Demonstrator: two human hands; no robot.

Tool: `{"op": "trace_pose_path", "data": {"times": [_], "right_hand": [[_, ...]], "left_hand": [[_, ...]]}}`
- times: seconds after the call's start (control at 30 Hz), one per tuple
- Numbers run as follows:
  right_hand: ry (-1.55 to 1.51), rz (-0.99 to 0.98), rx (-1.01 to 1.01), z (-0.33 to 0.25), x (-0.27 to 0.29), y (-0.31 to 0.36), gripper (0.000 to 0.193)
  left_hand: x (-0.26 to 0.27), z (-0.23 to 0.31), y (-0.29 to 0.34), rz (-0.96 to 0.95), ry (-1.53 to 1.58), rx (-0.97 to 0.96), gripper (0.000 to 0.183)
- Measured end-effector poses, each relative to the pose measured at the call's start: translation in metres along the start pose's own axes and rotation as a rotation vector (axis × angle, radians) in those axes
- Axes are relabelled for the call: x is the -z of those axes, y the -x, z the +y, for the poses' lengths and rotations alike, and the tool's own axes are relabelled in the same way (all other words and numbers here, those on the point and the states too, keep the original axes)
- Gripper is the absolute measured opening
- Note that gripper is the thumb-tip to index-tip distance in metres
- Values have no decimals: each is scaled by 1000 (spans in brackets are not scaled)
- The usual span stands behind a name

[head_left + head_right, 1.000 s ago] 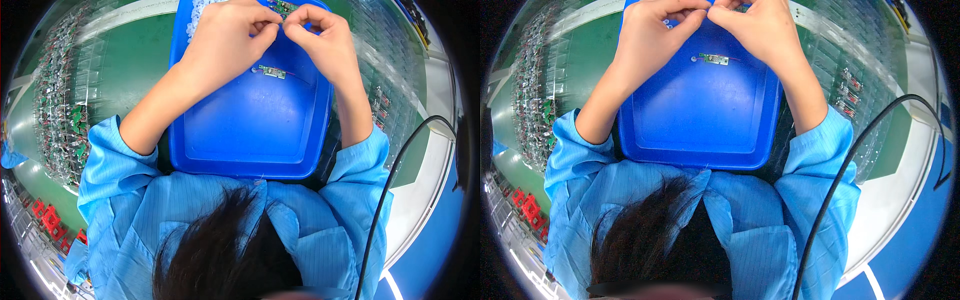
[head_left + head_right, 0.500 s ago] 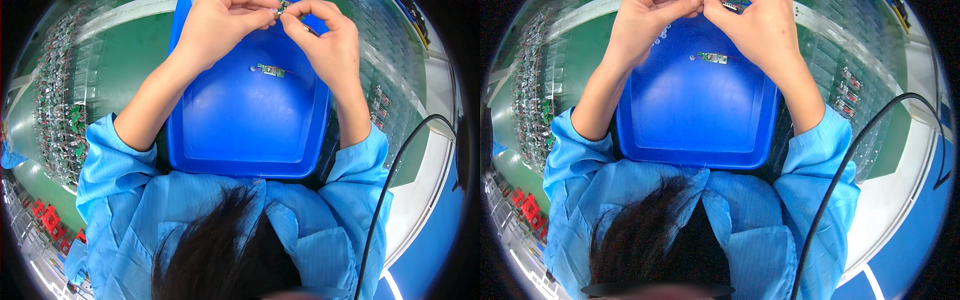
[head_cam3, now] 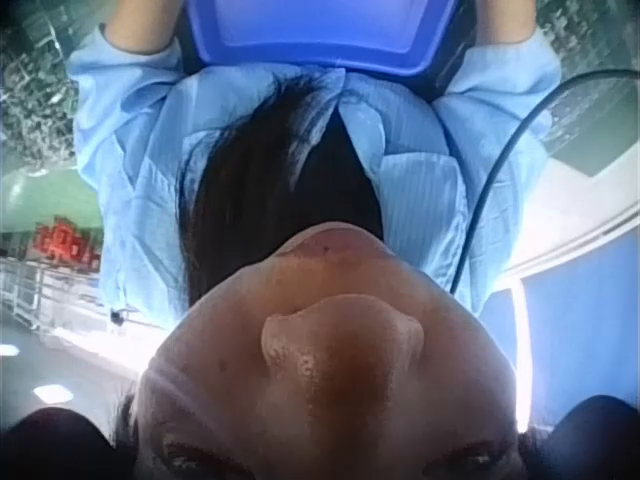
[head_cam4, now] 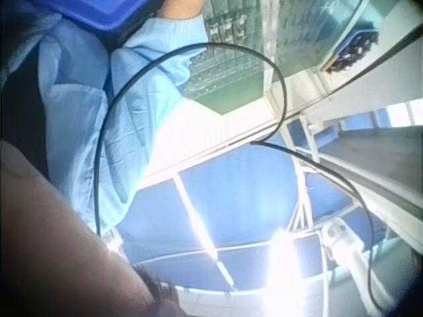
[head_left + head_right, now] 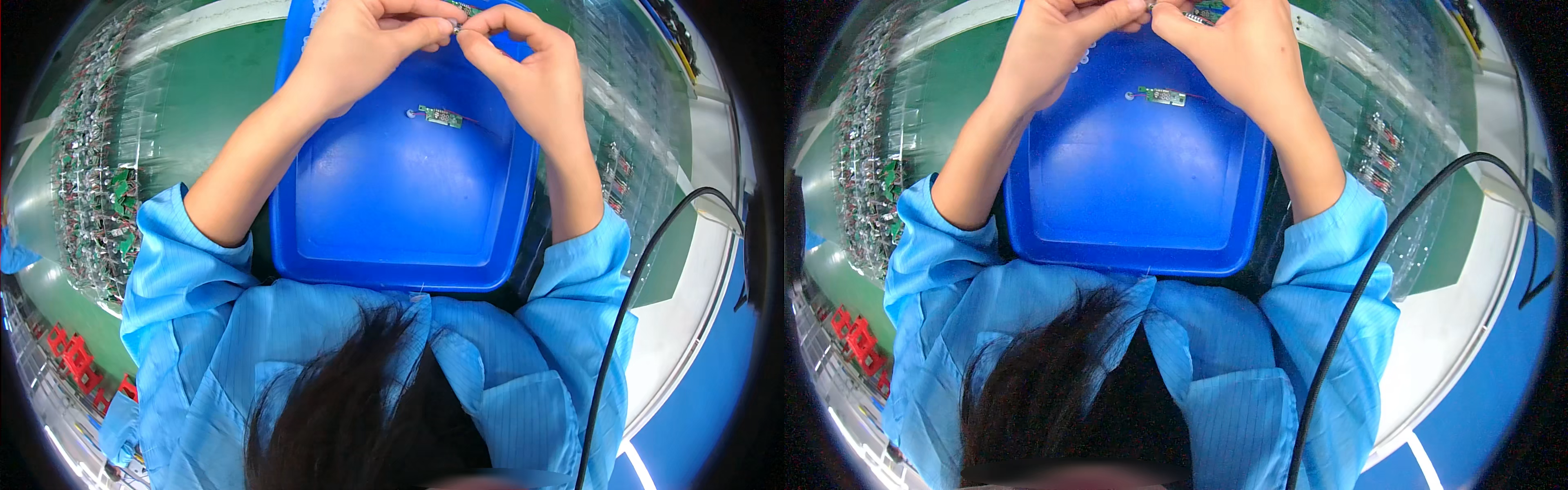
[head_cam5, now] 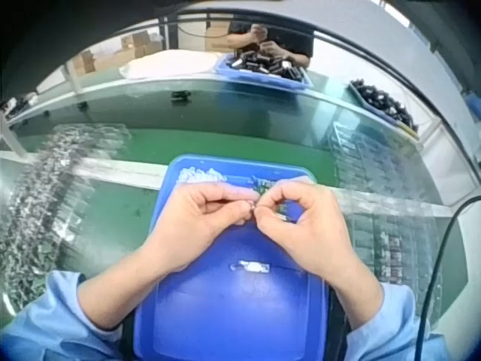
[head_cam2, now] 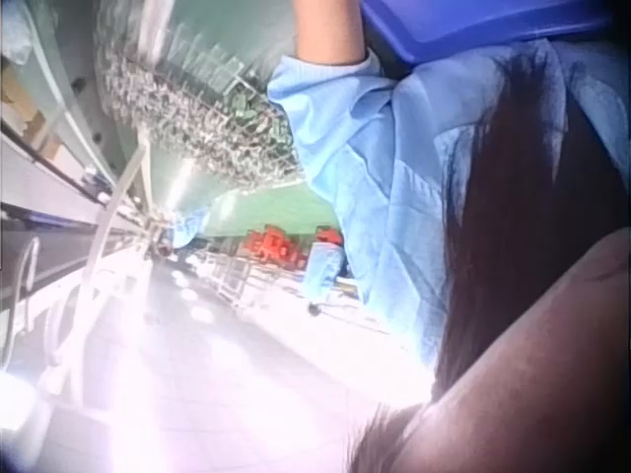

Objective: The person assembles small electronic components by hand, placing white plastic rings onto circuit boards.

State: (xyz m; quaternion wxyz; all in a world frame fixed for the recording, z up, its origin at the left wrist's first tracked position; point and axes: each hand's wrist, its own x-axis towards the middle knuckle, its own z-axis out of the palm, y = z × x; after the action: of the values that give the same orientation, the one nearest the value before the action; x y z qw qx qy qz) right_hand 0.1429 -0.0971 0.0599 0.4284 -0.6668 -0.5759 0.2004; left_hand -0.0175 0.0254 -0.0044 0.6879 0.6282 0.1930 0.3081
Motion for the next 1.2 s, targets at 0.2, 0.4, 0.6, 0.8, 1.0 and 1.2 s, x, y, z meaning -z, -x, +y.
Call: {"op": "trace_pose_path", "data": {"times": [0.2,0.4,0.6,0.8,1.0,1.2], "right_hand": [[201,204,157,-2,2,2,6],[235,170,226,-4,0,0,6],[160,167,149,-8,0,1,6],[-74,214,461,2,-7,-2,6],[288,198,242,-5,-3,4,8],[162,368,676,-5,-15,0,11]], "left_hand": [[-4,11,0,-57,407,260,18],[1,7,-1,-89,460,267,19],[5,14,-1,-103,459,328,18],[0,11,0,-114,451,328,18],[-7,4,3,-74,270,183,19],[-18,15,7,12,49,59,18]]}}
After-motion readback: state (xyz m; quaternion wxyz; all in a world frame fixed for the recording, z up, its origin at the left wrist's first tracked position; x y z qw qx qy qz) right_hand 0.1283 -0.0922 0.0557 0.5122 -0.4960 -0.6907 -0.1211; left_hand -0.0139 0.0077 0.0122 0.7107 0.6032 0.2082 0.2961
